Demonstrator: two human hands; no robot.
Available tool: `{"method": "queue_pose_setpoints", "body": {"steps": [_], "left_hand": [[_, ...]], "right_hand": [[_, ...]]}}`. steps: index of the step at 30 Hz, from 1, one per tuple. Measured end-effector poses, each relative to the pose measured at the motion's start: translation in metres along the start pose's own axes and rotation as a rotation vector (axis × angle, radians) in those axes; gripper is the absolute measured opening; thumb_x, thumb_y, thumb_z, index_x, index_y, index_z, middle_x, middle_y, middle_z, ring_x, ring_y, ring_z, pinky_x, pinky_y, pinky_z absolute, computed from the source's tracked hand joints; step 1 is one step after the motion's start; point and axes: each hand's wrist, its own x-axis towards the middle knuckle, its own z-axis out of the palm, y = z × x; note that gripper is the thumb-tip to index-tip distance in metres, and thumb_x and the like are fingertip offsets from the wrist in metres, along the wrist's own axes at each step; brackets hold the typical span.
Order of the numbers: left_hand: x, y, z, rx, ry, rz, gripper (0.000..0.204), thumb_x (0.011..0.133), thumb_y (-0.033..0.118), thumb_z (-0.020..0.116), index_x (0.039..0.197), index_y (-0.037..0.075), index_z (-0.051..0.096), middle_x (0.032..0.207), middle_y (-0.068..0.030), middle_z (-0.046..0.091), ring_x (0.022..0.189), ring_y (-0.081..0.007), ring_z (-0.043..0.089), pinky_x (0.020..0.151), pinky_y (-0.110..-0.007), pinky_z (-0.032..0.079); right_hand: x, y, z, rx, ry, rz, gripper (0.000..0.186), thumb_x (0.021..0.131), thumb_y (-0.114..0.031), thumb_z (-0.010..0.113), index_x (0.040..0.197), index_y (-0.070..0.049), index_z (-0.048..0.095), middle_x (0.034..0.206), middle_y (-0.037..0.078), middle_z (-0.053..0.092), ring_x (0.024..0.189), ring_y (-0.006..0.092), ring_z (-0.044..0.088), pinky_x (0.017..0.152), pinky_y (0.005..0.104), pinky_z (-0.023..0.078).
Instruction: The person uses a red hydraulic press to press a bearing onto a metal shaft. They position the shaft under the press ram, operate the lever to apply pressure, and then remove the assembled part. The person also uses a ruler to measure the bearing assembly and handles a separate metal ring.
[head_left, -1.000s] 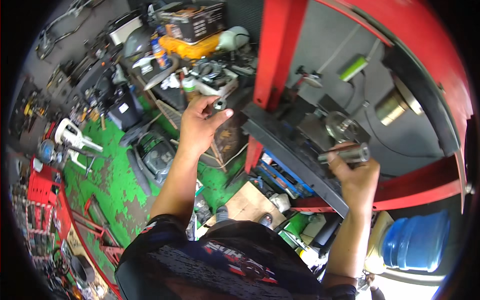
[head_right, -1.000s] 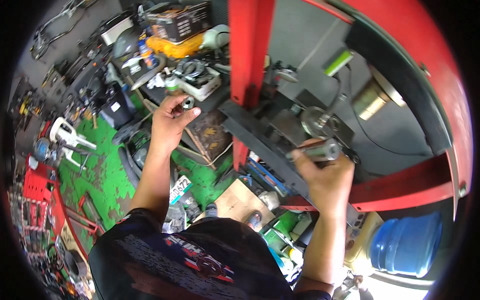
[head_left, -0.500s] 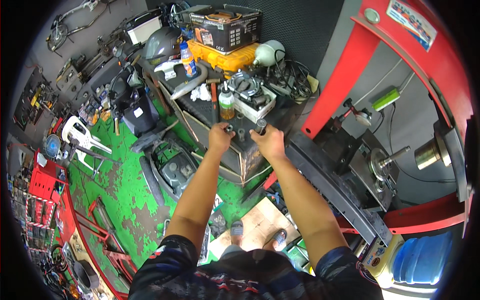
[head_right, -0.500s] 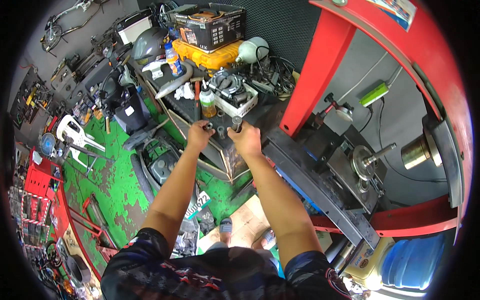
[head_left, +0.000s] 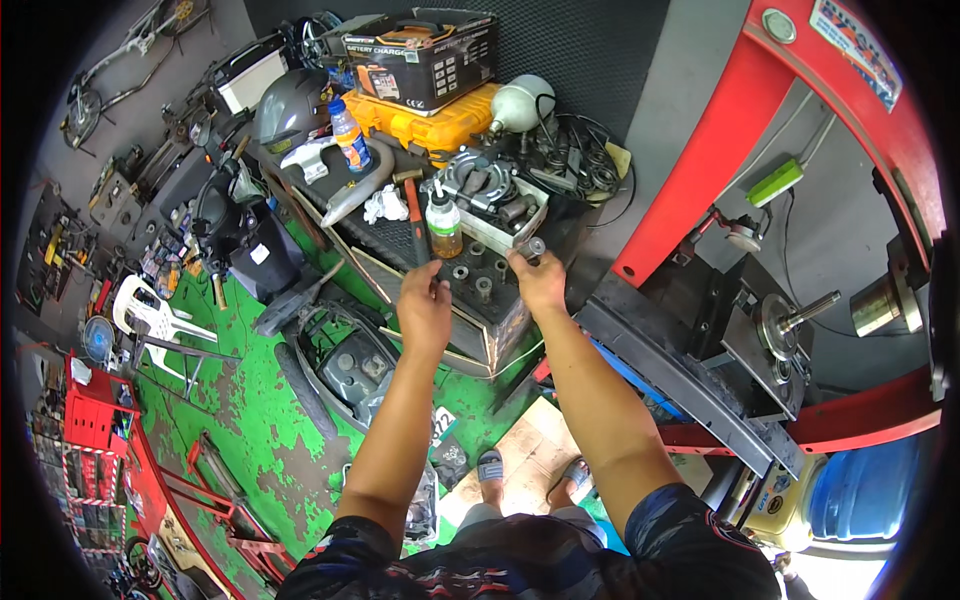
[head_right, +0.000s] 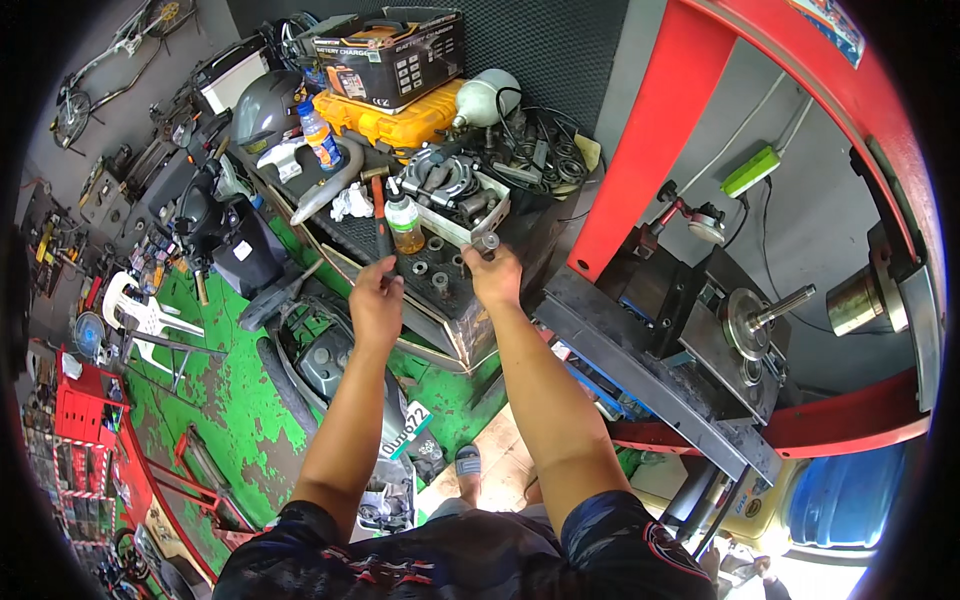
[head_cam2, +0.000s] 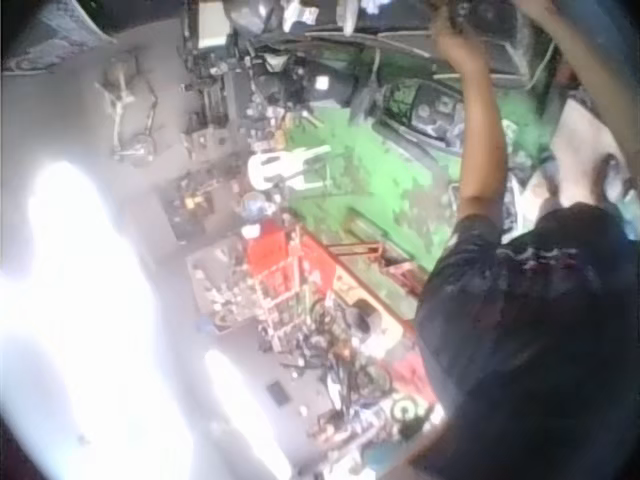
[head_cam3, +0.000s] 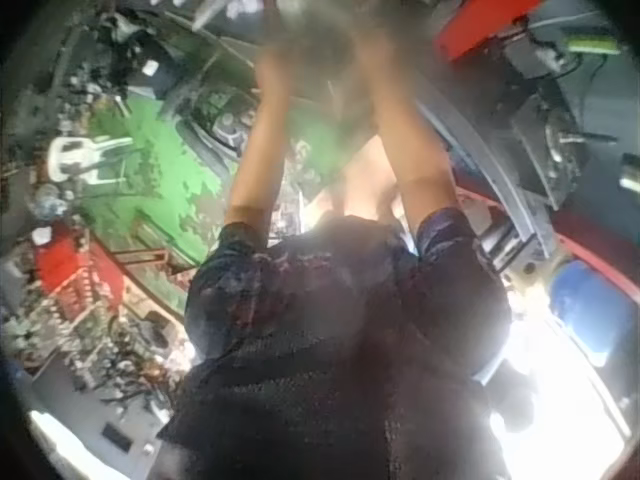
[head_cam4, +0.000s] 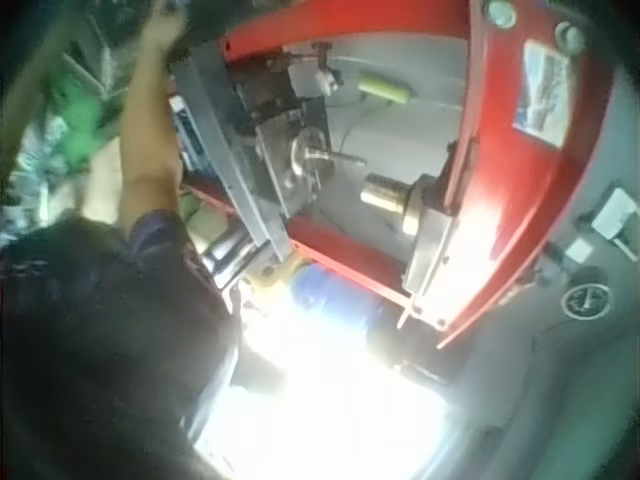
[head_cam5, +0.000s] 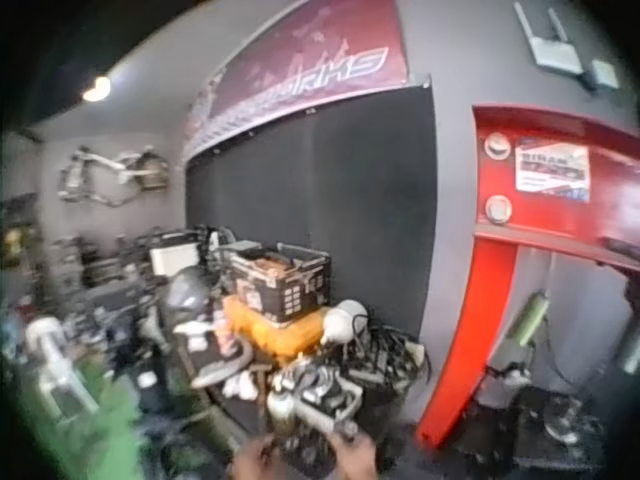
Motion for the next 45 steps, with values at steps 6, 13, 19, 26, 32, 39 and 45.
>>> {"method": "queue_pose_setpoints", "body": {"steps": [6,13,19,26,32,39,45], "left_hand": [[-0.042,0.023,-0.041,-0.067,-0.08,0.039,0.031,0.09,0.003,0.071,0.121,0.004,0.069,0.106,-0.006,0.068,0.088,-0.014,0.062,0.078,-0.029,0.051],[-0.068,0.067,-0.073,-0.248,-0.071,-0.021,0.028,0.093,0.001,0.068,0.121,0.001,0.068,0.108,-0.0021,0.065,0.085,-0.0089,0.055,0.078,-0.025,0.046],[-0.071,0.178,-0.055,-0.441,-0.153,0.228,0.032,0.092,0.005,0.07,0.123,-0.001,0.066,0.114,-0.0069,0.064,0.093,-0.0131,0.057,0.083,-0.027,0.046],[-0.086,0.312,0.032,-0.426,-0.66,0.476,0.045,0.09,0.026,0.077,0.122,-0.005,0.065,0.113,-0.0211,0.066,0.102,-0.0345,0.065,0.088,-0.04,0.052],[-0.097,0.391,0.164,0.207,-0.584,0.628,0.074,0.095,0.065,0.054,0.117,-0.005,0.066,0.111,-0.0287,0.067,0.107,-0.0449,0.064,0.094,-0.055,0.05],[-0.105,0.415,0.213,0.446,-0.689,0.498,0.067,0.09,0.06,0.059,0.114,-0.002,0.068,0.11,-0.0261,0.071,0.108,-0.0434,0.069,0.097,-0.055,0.051],[-0.112,0.41,0.23,0.332,-0.57,0.492,0.056,0.086,0.049,0.066,0.108,-0.002,0.068,0.099,-0.0278,0.072,0.095,-0.044,0.072,0.087,-0.053,0.057]], "right_hand": [[0.032,0.036,-0.01,-0.317,-0.023,0.049,0.045,0.082,-0.043,0.077,0.103,-0.003,0.074,0.109,0.022,0.07,0.106,0.0386,0.068,0.094,0.0442,0.053],[0.033,0.038,0.008,-0.421,-0.084,-0.013,0.048,0.083,-0.04,0.075,0.113,-0.003,0.069,0.118,0.026,0.066,0.112,0.0426,0.064,0.097,0.0484,0.052],[-0.039,0.01,-0.029,-0.184,0.09,-0.06,0.051,0.085,-0.02,0.073,0.127,0.003,0.056,0.12,0.03,0.063,0.11,0.0467,0.064,0.094,0.0514,0.053],[-0.194,-0.123,-0.296,-0.428,0.266,-0.535,0.02,0.078,-0.012,0.077,0.094,-0.005,0.069,0.097,0.014,0.066,0.088,0.0338,0.065,0.079,0.0458,0.054],[-0.174,-0.117,-0.406,-0.961,0.438,-0.295,0.033,0.082,-0.032,0.08,0.105,-0.009,0.073,0.117,0.008,0.061,0.113,0.0319,0.054,0.09,0.0477,0.044],[-0.164,-0.104,-0.426,-0.889,0.293,-0.211,0.035,0.082,-0.035,0.08,0.105,-0.01,0.071,0.12,0.009,0.06,0.113,0.0316,0.055,0.091,0.0479,0.043],[-0.171,-0.102,-0.444,-0.871,0.212,-0.332,0.024,0.085,-0.025,0.078,0.096,-0.008,0.065,0.118,0.011,0.06,0.109,0.0328,0.057,0.088,0.0484,0.043]]}}
